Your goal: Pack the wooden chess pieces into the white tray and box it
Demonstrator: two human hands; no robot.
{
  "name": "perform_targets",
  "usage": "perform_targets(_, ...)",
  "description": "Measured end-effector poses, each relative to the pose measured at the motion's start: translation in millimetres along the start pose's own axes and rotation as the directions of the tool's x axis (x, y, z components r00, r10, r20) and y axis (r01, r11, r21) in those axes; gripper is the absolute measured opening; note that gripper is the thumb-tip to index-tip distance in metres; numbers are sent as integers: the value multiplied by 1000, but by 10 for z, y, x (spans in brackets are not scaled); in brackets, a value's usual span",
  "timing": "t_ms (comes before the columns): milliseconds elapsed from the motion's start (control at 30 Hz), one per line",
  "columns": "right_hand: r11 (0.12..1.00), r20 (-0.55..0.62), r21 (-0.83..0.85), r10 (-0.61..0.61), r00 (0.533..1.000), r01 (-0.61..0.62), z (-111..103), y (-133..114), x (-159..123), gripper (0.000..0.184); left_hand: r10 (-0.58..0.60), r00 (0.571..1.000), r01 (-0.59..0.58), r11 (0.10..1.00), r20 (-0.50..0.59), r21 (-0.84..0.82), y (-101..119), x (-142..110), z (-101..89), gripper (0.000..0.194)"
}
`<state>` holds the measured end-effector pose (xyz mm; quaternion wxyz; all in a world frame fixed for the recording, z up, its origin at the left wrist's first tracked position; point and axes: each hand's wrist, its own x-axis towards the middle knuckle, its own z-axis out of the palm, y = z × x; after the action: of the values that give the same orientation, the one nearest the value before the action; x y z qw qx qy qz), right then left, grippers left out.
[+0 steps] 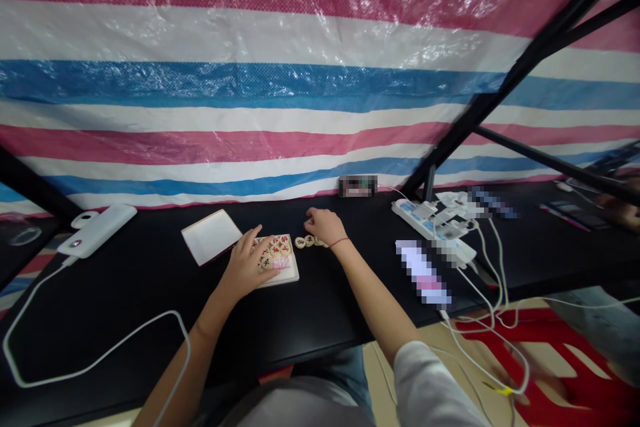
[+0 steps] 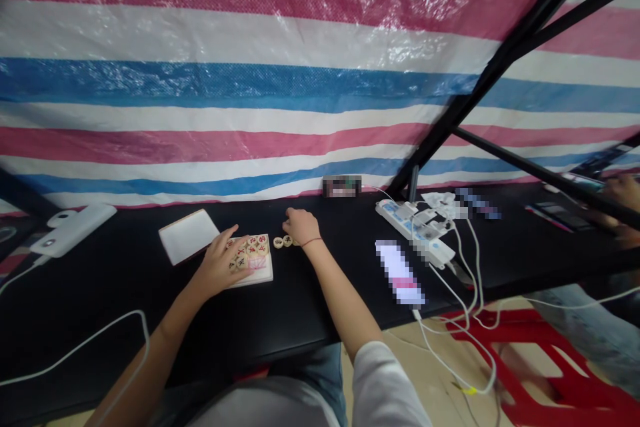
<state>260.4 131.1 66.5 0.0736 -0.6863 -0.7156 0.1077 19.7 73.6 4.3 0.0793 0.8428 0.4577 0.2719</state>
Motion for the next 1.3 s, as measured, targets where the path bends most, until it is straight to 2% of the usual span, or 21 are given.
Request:
perform_targets(67, 968, -70, 227, -97, 993, 110, 44, -108, -117, 27, 29, 998, -31, 999, -59, -31, 77, 79, -46, 59)
perform_targets(133, 843, -116, 493, -182, 976, 216, 146, -208, -229, 29, 15, 997, -21, 997, -81, -74, 126, 164, -64, 49)
perform_targets(233, 660, -135, 715, -192, 972, 230, 350, -309, -346, 34, 12, 1000, -16, 990, -25, -143, 133, 241, -40, 35)
perform_targets(400, 505, -147, 836, -174, 974, 216, 591, -384, -380, 37, 0, 999, -6, 982, -33, -187, 83, 213, 25, 28)
perform_targets(500, 453, -180, 859, -166, 970, 237, 656, -400, -364, 37, -14, 999, 7, 980, -38, -201, 60, 195, 13, 28)
perform_targets(567, 429, -196, 873, -124, 973, 231, 684, -379, -356, 35, -43, 996, 26, 978, -80, -205, 37, 191, -21, 26)
perform_targets(667, 413, -250, 877, -41, 967, 244, 713, -297, -353, 33, -87, 976, 39, 972, -201, -230, -9, 174, -91, 19)
perform_targets(767, 432, -333, 856, 41, 942, 284, 729, -199, -360, 32, -142, 944, 58, 960, -298, -274, -45, 141, -153, 13)
perform_targets(867, 474, -387, 829, 104, 916, 297, 734, -138, -368, 32, -183, 928, 83, 951, -325, -299, -39, 119, -177, 12)
perform_targets(933, 501, -401, 815, 125, 908, 291, 727, -125, -372, 32, -167, 935, 69, 950, -313, -303, -7, 113, -165, 12)
perform_targets(1000, 530, -409, 798, 128, 903, 287, 713, -127, -377, 31, -103, 957, 17, 954, -272, -300, 42, 108, -132, 10)
perform_targets(1100, 569, -426, 766, 103, 899, 298, 685, -141, -388, 31, 66, 989, -103, 951, -134, -293, 120, 97, -61, 10)
perform_targets(1200, 584, -439, 747, 76, 895, 317, 674, -151, -394, 31, 191, 981, -178, 951, 27, -251, 162, 87, 2, 11)
perform_targets(1300, 580, -446, 745, 66, 893, 329, 686, -157, -393, 30, 208, 967, -182, 968, 147, -173, 156, 94, 27, 12)
